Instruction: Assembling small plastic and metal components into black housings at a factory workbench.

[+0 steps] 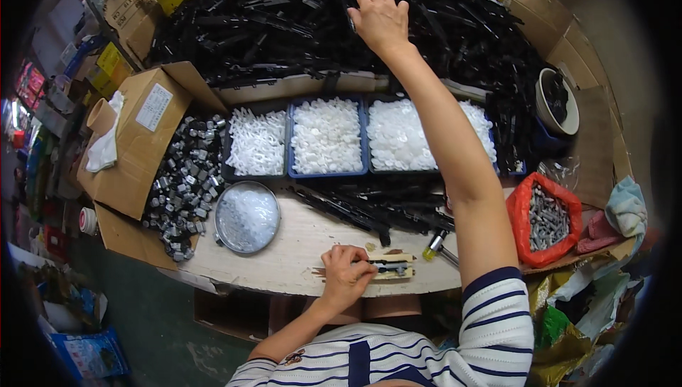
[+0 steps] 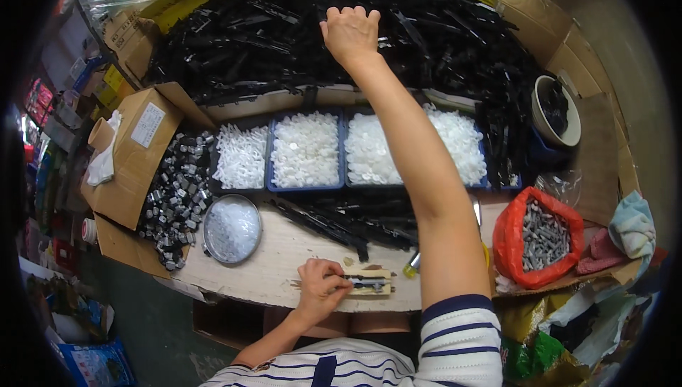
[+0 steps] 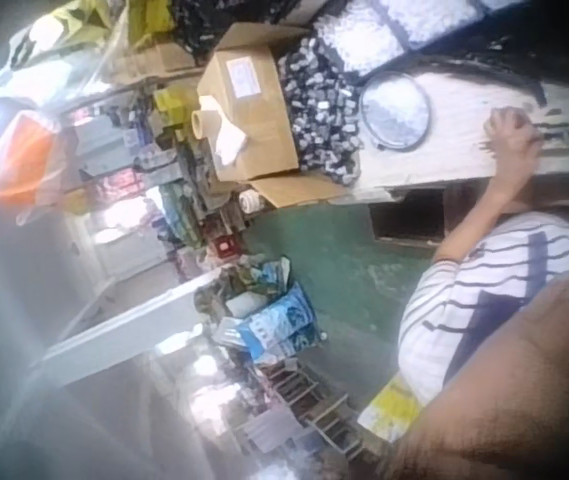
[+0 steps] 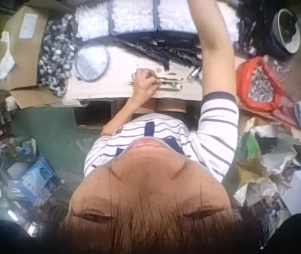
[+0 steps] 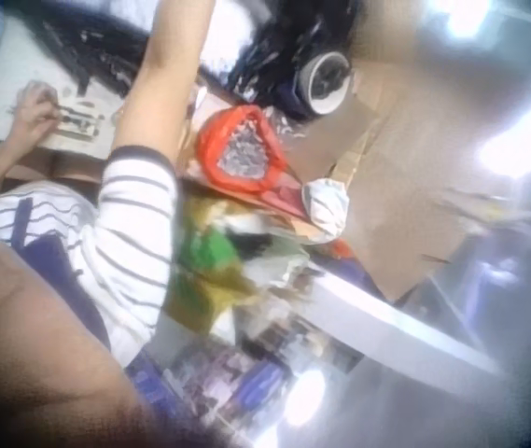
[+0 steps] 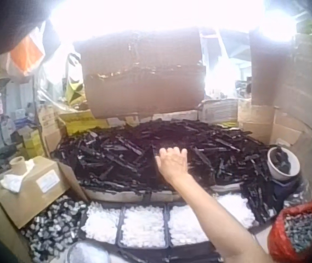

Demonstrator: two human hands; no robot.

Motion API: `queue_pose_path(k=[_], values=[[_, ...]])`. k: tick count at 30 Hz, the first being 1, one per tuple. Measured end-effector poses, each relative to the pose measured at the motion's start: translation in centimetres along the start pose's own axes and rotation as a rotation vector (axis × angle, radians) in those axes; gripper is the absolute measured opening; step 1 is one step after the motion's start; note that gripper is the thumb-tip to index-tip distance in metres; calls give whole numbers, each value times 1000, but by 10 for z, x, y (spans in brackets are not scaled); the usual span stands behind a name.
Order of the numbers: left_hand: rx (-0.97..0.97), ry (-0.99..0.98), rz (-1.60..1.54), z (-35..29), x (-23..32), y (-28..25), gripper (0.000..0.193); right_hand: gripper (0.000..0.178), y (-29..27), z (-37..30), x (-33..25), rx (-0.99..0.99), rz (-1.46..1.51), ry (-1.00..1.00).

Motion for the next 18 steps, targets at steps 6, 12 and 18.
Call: queue_pose_path(k=[6,12,18], values=[[9,-5,-18,-3,-1,3,12,24,28,13,-7,-251,27,201],[16,6,-27,1,-3,1,11,41,-16,8,22,0,639,391],[43,25,-8,-4,-5,1,11,28,-74,-68,42,-295,1603,634]])
Point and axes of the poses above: each hand's wrist, its own z-axis towards the middle knuckle, its own y-axis out of the palm, x = y × z, the point moved 2 cm from there along z, towards the middle knuckle, and after that the axes turned 2 degrees about y, right-handed, at the moved point
